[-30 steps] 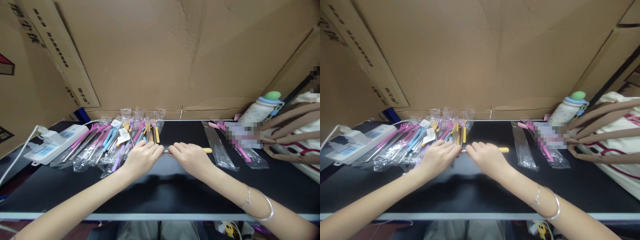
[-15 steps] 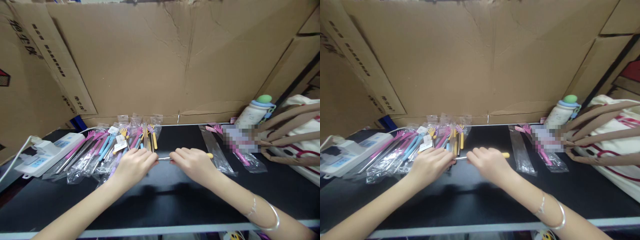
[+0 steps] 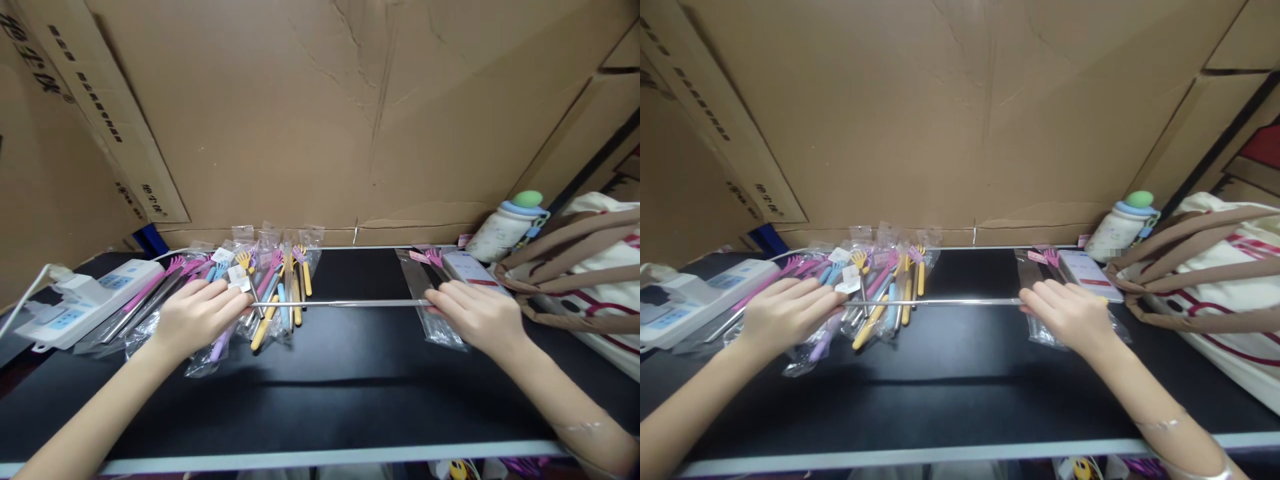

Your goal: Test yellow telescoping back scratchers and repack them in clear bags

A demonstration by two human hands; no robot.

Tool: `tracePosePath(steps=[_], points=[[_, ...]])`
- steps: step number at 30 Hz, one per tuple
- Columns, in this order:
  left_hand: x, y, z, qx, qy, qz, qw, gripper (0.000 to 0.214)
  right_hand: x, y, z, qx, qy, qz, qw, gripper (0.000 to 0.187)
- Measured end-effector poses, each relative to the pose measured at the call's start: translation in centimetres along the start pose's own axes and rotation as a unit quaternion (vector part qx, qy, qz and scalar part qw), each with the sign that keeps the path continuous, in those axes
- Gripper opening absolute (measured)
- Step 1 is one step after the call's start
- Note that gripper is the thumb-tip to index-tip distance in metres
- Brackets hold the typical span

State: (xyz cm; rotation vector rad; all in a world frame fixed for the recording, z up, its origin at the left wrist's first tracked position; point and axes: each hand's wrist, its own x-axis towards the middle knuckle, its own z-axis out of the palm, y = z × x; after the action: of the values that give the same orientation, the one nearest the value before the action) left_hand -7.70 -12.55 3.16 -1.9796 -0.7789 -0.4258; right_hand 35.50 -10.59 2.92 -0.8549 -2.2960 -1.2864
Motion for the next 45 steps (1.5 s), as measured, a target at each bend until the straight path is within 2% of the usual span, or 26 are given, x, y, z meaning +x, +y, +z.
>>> tracePosePath(steps=[5,11,13,17,20,24,29,31,34,36,38,40,42,45], points=[[-4.2,-3.1,-0.5,0.092,0.050,0.003,0.995,0.013,-4.3,3.9,0.1,-0.065,-0.001,0.025,0.998,0.022],[-8.0,-4.4,-1.3,0.107,0.059,-0.031,0.992,0.014,-7.5,6.4,-0.5,-0.092,-0.002,-0.018,0.996,0.020],[-8.6,-4.6,-1.3,0.102,0.054,-0.030,0.993,0.015,-7.8,6.4,-0.6,-0.080,-0.009,-0.028,0.996,0.021],[-8.9,-5.2,-1.0,0.103,0.046,0.012,0.994,0.018,-7.8,5.6,-0.5,-0.058,-0.013,-0.005,0.998,0.023],[-9.1,-5.6,-0.9,0.125,0.064,0.011,0.990,0.014,-7.6,5.3,-0.3,-0.077,-0.012,-0.002,0.997,0.018],[-9.6,-5.9,-0.8,0.163,0.082,-0.042,0.982,0.005,-7.8,5.5,-0.2,-0.116,0.004,0.007,0.993,0.017],[-10.0,-5.5,-0.6,0.119,0.020,-0.101,0.988,0.012,-8.5,5.7,0.4,-0.100,-0.016,0.040,0.994,0.015],[-10.0,-5.1,-0.7,0.074,0.009,-0.162,0.984,0.015,-8.9,5.8,0.7,-0.054,-0.024,0.074,0.996,0.019],[-10.0,-4.8,-0.8,-0.066,0.001,-0.296,0.953,0.012,-9.4,6.0,1.1,0.088,-0.047,0.156,0.983,0.031],[-10.0,-4.7,-0.9,-0.185,-0.014,-0.373,0.909,0.012,-9.6,6.0,1.1,0.175,-0.068,0.219,0.958,0.038],[-10.0,-4.9,-0.8,-0.269,-0.052,-0.436,0.857,0.015,-9.4,6.0,0.8,0.221,-0.088,0.266,0.934,0.044],[-10.1,-5.1,-0.6,-0.317,-0.098,-0.487,0.808,0.017,-9.0,6.0,0.4,0.239,-0.106,0.283,0.923,0.048],[-10.1,-5.2,-0.4,-0.350,-0.130,-0.512,0.773,0.018,-8.6,6.0,0.0,0.242,-0.115,0.280,0.922,0.050],[-9.8,-4.8,-0.2,-0.370,-0.137,-0.525,0.754,0.020,-8.3,5.9,-0.3,0.230,-0.108,0.261,0.931,0.046]])
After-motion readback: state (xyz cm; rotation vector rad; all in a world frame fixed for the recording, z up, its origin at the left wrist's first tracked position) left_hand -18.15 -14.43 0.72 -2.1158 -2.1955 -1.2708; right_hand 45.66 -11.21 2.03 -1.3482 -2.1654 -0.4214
